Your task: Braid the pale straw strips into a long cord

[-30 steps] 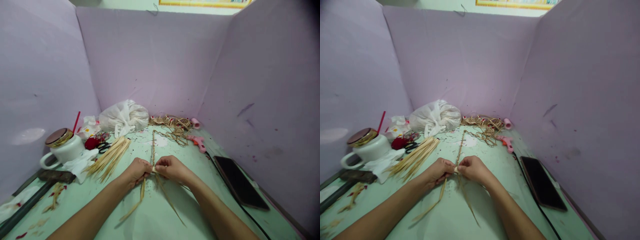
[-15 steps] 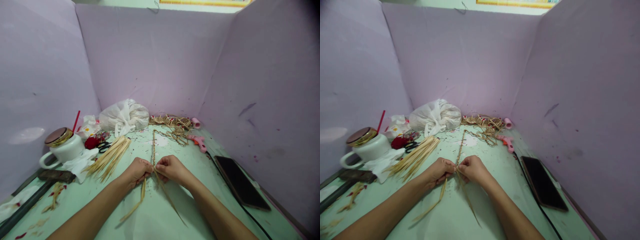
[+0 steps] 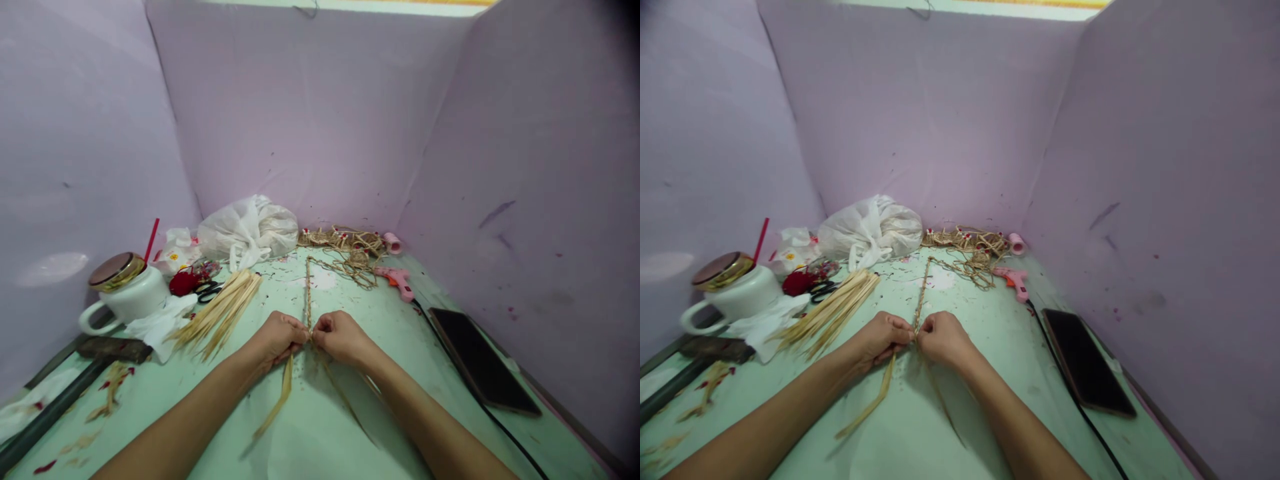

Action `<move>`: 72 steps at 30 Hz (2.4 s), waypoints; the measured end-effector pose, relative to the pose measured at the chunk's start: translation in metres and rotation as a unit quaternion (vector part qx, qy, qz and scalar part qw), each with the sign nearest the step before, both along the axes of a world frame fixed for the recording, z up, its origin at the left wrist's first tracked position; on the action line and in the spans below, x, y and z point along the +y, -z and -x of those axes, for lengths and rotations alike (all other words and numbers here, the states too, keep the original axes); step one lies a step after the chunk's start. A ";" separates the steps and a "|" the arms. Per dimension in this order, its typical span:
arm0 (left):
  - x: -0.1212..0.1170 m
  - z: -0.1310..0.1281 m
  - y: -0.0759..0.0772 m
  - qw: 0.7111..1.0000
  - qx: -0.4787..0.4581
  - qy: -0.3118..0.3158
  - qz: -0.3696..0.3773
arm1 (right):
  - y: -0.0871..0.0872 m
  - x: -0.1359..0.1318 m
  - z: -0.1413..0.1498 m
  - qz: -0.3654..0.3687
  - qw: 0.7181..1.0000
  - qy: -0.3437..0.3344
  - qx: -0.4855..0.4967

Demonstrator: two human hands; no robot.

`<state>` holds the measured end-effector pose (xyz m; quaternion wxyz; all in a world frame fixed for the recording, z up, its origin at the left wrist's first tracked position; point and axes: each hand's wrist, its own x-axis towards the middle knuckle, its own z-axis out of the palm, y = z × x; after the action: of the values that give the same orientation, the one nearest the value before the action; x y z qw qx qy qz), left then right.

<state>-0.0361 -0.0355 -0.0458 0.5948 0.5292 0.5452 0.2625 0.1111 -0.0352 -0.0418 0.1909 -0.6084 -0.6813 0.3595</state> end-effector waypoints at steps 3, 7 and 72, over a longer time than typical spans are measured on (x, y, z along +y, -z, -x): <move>0.000 -0.001 -0.002 1.000 0.001 0.011 -0.008 | 0.002 0.002 0.000 0.020 1.000 -0.012 0.014; 0.000 -0.002 -0.005 1.000 0.014 0.010 -0.012 | 0.006 0.005 -0.003 0.018 0.998 -0.016 0.059; -0.031 -0.015 -0.017 0.910 0.294 0.020 -0.293 | 0.003 0.003 -0.009 0.240 0.906 0.040 0.347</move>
<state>-0.0215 -0.0668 -0.0289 0.2310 0.7435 0.5834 0.2312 0.1197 -0.0320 -0.0452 0.2780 -0.4994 -0.4401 0.6925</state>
